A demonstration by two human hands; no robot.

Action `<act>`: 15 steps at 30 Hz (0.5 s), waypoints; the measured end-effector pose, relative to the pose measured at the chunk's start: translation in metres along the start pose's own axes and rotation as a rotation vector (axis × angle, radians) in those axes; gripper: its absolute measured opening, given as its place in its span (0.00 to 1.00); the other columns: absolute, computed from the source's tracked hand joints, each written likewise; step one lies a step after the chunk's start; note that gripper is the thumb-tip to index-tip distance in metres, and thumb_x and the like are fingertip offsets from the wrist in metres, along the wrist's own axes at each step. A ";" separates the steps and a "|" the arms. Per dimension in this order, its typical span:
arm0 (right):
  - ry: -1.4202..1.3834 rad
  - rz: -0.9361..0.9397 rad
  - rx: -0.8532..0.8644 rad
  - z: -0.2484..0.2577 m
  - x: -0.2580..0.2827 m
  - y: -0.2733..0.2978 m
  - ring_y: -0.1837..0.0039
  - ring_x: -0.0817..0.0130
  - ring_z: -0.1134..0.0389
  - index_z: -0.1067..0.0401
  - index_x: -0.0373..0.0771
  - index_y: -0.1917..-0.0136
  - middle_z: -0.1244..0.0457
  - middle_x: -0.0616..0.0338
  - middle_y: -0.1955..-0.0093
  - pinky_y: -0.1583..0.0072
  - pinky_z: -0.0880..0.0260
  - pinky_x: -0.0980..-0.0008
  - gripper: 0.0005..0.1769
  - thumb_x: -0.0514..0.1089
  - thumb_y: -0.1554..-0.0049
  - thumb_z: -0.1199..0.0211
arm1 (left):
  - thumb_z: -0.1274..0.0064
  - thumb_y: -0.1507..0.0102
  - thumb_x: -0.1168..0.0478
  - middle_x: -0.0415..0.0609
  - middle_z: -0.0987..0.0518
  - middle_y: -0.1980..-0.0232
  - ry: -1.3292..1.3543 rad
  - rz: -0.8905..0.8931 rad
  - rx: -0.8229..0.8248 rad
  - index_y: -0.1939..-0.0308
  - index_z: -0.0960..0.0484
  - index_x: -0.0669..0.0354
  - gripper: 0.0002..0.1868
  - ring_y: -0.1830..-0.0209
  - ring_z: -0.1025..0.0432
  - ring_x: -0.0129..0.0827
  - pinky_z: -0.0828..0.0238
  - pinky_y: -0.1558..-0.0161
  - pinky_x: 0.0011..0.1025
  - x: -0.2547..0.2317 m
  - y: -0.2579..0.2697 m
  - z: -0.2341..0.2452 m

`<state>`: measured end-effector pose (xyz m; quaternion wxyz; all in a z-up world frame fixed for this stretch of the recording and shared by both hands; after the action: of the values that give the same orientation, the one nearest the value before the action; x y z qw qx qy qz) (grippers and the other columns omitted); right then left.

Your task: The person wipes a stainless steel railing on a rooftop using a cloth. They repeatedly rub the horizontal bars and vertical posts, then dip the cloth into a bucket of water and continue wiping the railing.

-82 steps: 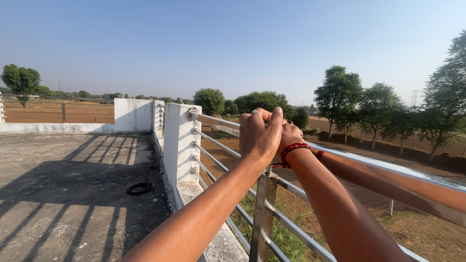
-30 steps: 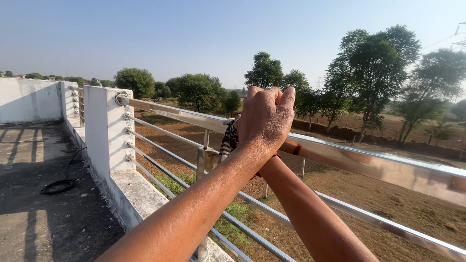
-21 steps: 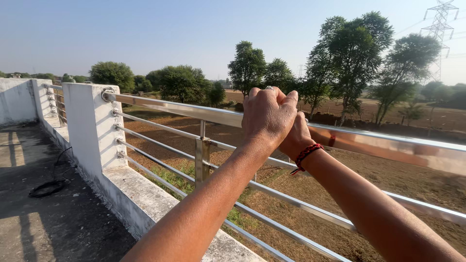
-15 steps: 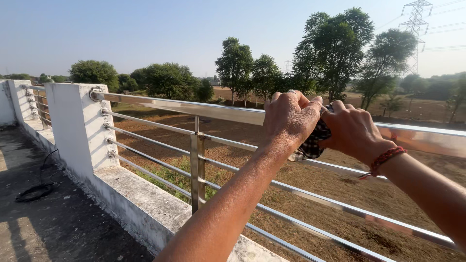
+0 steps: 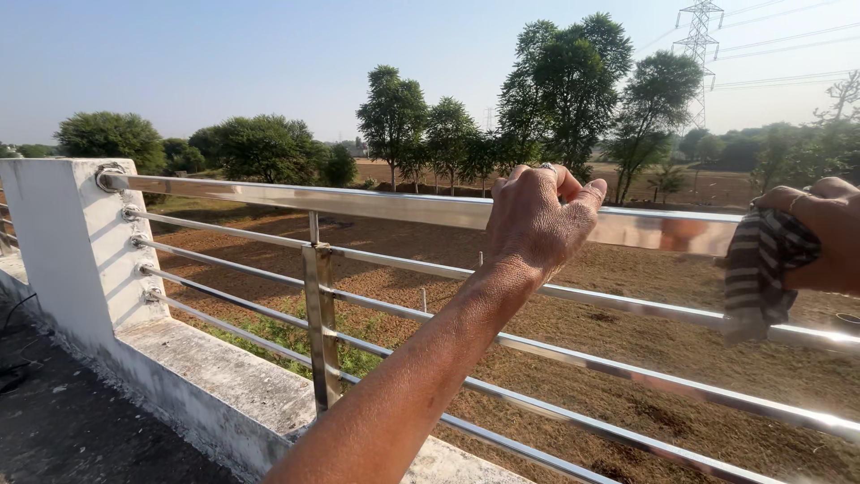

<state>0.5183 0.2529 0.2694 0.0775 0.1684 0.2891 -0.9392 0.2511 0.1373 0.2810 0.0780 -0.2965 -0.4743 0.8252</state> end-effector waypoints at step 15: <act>-0.478 0.668 -0.098 0.075 0.291 -0.066 0.40 0.63 0.32 0.31 0.45 0.33 0.32 0.56 0.43 0.36 0.33 0.56 0.41 0.70 0.50 0.29 | 0.39 0.41 0.49 0.53 0.20 0.60 -0.194 -0.109 -0.195 0.73 0.15 0.56 0.15 0.52 0.31 0.40 0.25 0.52 0.44 -0.016 -0.022 0.033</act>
<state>0.2111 0.2505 0.2574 0.4508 0.0260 0.2369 -0.8602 0.2423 0.1181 0.3188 0.0472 -0.1953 -0.5729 0.7946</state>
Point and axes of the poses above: each hand's wrist, its own y-axis away from the middle knuckle, its own z-axis out of the back of the hand, x = y × z, the point moved 6 cm from there along -y, towards the middle knuckle
